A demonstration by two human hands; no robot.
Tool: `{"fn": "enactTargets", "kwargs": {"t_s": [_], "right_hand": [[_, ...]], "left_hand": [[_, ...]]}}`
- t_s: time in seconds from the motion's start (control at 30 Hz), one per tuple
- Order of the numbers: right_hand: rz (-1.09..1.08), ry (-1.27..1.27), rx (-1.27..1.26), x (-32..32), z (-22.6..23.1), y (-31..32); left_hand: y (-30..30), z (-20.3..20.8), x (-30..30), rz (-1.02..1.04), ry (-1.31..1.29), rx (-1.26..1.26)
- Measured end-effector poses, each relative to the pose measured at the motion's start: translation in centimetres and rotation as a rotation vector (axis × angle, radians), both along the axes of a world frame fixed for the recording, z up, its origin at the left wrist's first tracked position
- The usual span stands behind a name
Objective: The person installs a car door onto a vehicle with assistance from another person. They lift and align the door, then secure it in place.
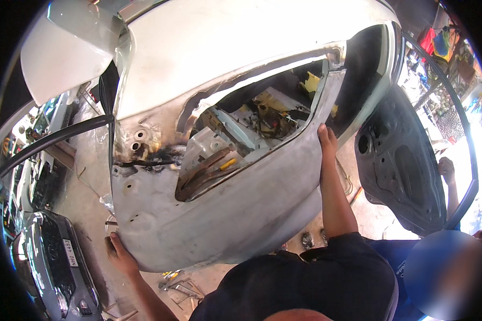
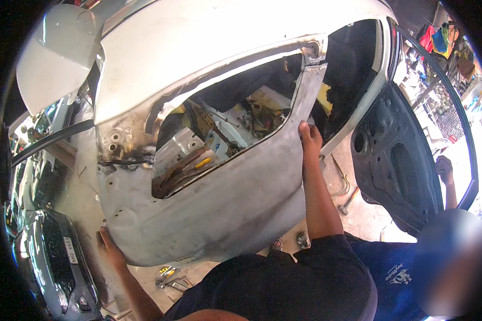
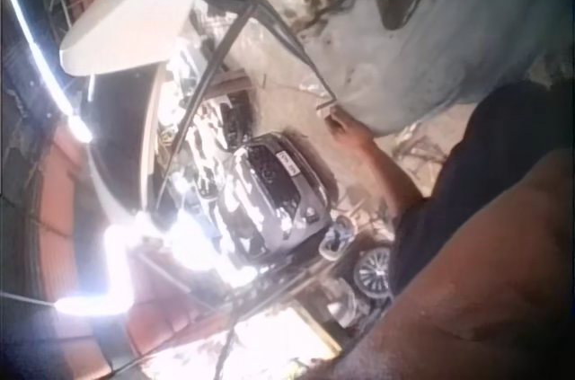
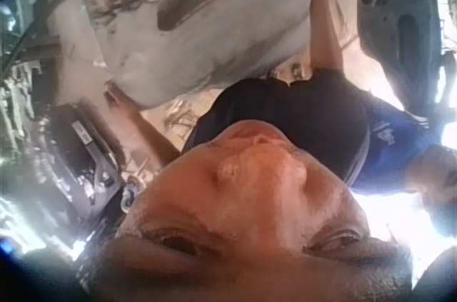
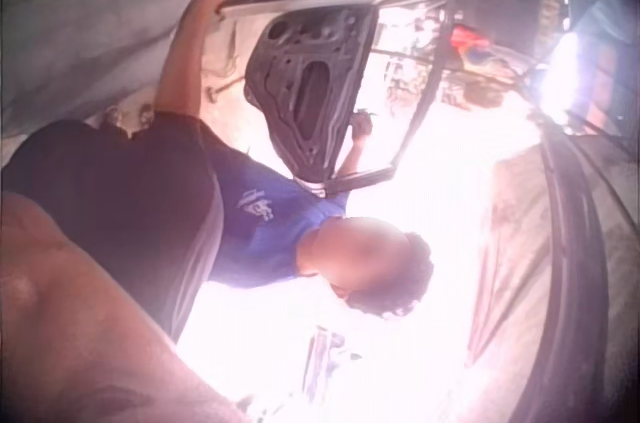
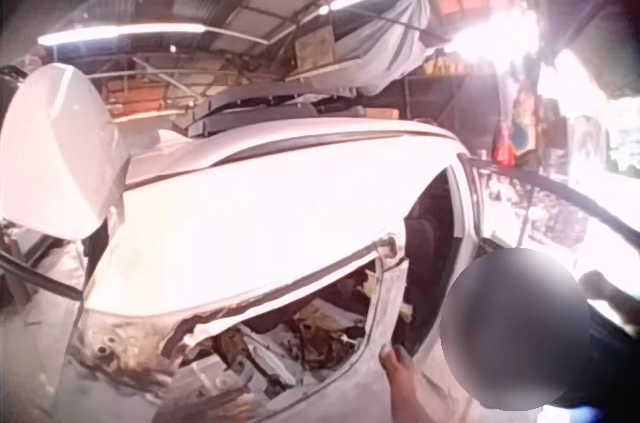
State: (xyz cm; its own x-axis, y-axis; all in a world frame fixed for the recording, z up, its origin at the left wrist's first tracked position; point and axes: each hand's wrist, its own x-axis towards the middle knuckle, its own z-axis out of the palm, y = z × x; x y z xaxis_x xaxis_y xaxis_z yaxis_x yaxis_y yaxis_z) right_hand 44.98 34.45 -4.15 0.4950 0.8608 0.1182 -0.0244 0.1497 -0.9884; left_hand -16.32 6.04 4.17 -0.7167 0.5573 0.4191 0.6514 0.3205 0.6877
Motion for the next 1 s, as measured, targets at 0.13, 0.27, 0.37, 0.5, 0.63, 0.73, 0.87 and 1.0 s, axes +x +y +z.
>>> {"fn": "enactTargets", "kwargs": {"t_s": [0.13, 0.27, 0.37, 0.5, 0.63, 0.73, 0.87, 1.0], "right_hand": [[-0.113, -0.015, 0.005, -0.6, 0.9, 0.3], [-0.210, 0.031, 0.118, -1.5, 1.4, 0.2], [-0.103, 0.034, 0.096, -1.3, 0.9, 0.4], [-0.156, -0.082, -0.035, -0.8, 0.3, 1.2], [-0.103, 0.009, 0.069, -1.4, 0.8, 1.7], [-0.091, 0.004, 0.206, -2.0, 0.7, 1.7], [-0.074, -0.025, 0.152, -1.6, -2.1, 3.0], [-0.084, -0.160, 0.118, 0.1, -5.7, 5.6]], "left_hand": [[0.3, -0.8, -0.4, -0.012, -0.070, 0.055], [0.4, -0.6, -0.4, -0.016, -0.153, 0.078], [0.3, -0.3, -0.7, 0.006, -0.108, 0.045], [0.5, -0.3, -0.9, -0.023, -0.104, -0.047], [0.6, -0.1, -0.7, 0.017, -0.088, -0.025], [0.5, 0.1, -0.7, -0.020, -0.078, -0.034], [-0.5, 0.2, -3.7, -0.044, -0.203, -0.111], [-4.1, 4.7, -13.3, -0.063, -0.390, 0.344]]}}
